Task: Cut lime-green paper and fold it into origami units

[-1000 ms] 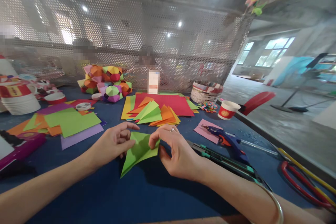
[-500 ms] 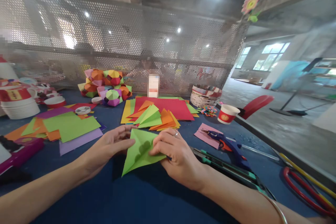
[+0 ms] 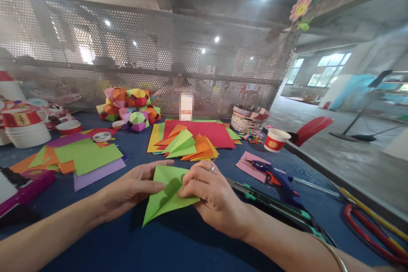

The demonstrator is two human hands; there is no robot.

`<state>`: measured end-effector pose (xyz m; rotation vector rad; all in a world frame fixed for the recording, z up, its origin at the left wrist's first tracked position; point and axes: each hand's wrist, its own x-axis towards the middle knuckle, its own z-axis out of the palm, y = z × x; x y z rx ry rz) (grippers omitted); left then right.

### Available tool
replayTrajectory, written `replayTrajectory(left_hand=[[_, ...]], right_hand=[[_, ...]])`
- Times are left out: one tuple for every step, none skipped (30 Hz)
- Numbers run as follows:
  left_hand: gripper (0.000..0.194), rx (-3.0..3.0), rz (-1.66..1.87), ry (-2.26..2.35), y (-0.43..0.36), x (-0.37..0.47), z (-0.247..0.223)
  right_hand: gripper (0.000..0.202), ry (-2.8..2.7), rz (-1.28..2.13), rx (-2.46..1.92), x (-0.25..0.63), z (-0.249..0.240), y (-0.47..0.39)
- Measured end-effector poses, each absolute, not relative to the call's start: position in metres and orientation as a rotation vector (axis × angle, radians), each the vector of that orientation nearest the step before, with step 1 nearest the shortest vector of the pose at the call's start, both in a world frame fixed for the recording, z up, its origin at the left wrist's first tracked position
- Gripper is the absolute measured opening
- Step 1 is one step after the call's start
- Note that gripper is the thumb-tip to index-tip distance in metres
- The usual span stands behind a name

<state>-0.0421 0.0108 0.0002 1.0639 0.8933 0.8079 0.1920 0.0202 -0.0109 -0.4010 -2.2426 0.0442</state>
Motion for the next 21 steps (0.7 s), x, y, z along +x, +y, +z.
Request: replayTrajectory(left_hand=[[0.066,1.065,0.799,0.884,0.0095,-0.0411,0.0014],[0.060,1.075,0.782,0.871,0.0080,-0.0402,0.0028],[0.053,1.094,0.762,0.858,0.0064,-0.0393,0.0044],[0.047,1.116,0.736,0.843,0.0049,-0.0385,0.0059],[0.044,1.134,0.705,0.830,0.0037,-0.0380,0.0073],[0.042,1.147,0.682,0.822,0.0029,-0.0375,0.0084],[0.042,1.153,0.665,0.816,0.0026,-0.0372,0.0094],[0.043,1.152,0.667,0.813,0.0026,-0.0369,0.0100],[0.045,1.149,0.678,0.810,0.0030,-0.0367,0.0104],[0.046,1.146,0.697,0.805,0.0036,-0.0365,0.0105],[0.047,1.140,0.724,0.801,0.0044,-0.0364,0.0105],[0.048,1.131,0.751,0.796,0.0053,-0.0364,0.0102],[0.048,1.115,0.775,0.798,0.0062,-0.0365,0.0097],[0.049,1.097,0.801,0.807,0.0070,-0.0368,0.0092],[0.051,1.080,0.820,0.817,0.0077,-0.0372,0.0085],[0.052,1.068,0.836,0.829,0.0081,-0.0375,0.0078],[0.053,1.061,0.847,0.840,0.0084,-0.0379,0.0071],[0.053,1.058,0.855,0.848,0.0084,-0.0381,0.0066],[0.052,1.056,0.860,0.853,0.0082,-0.0382,0.0061],[0.050,1.056,0.865,0.857,0.0079,-0.0381,0.0059],[0.048,1.055,0.868,0.862,0.0073,-0.0379,0.0059]], right_hand=[[0.026,-2.237,0.032,-0.391,0.1922,-0.0107,0.0194],[0.027,-2.233,0.019,-0.382,0.1923,-0.0105,0.0188],[0.027,-2.232,0.009,-0.375,0.1924,-0.0105,0.0181],[0.027,-2.232,0.002,-0.373,0.1923,-0.0105,0.0176],[0.026,-2.237,-0.001,-0.373,0.1922,-0.0106,0.0171],[0.027,-2.245,0.001,-0.375,0.1922,-0.0108,0.0168],[0.027,-2.254,0.009,-0.380,0.1921,-0.0109,0.0166],[0.027,-2.264,0.018,-0.387,0.1921,-0.0109,0.0164],[0.027,-2.272,0.029,-0.394,0.1922,-0.0109,0.0164],[0.027,-2.274,0.038,-0.397,0.1922,-0.0108,0.0164],[0.027,-2.274,0.044,-0.397,0.1923,-0.0107,0.0164],[0.027,-2.272,0.049,-0.394,0.1923,-0.0105,0.0165],[0.026,-2.273,0.051,-0.389,0.1923,-0.0103,0.0166],[0.026,-2.274,0.052,-0.383,0.1922,-0.0102,0.0167],[0.025,-2.277,0.053,-0.380,0.1920,-0.0101,0.0168],[0.024,-2.283,0.054,-0.380,0.1918,-0.0101,0.0169],[0.024,-2.289,0.056,-0.385,0.1917,-0.0102,0.0169],[0.023,-2.295,0.058,-0.393,0.1915,-0.0102,0.0169],[0.023,-2.299,0.059,-0.400,0.1915,-0.0103,0.0168],[0.023,-2.304,0.062,-0.406,0.1915,-0.0103,0.0168],[0.021,-2.312,0.065,-0.412,0.1916,-0.0102,0.0168]])
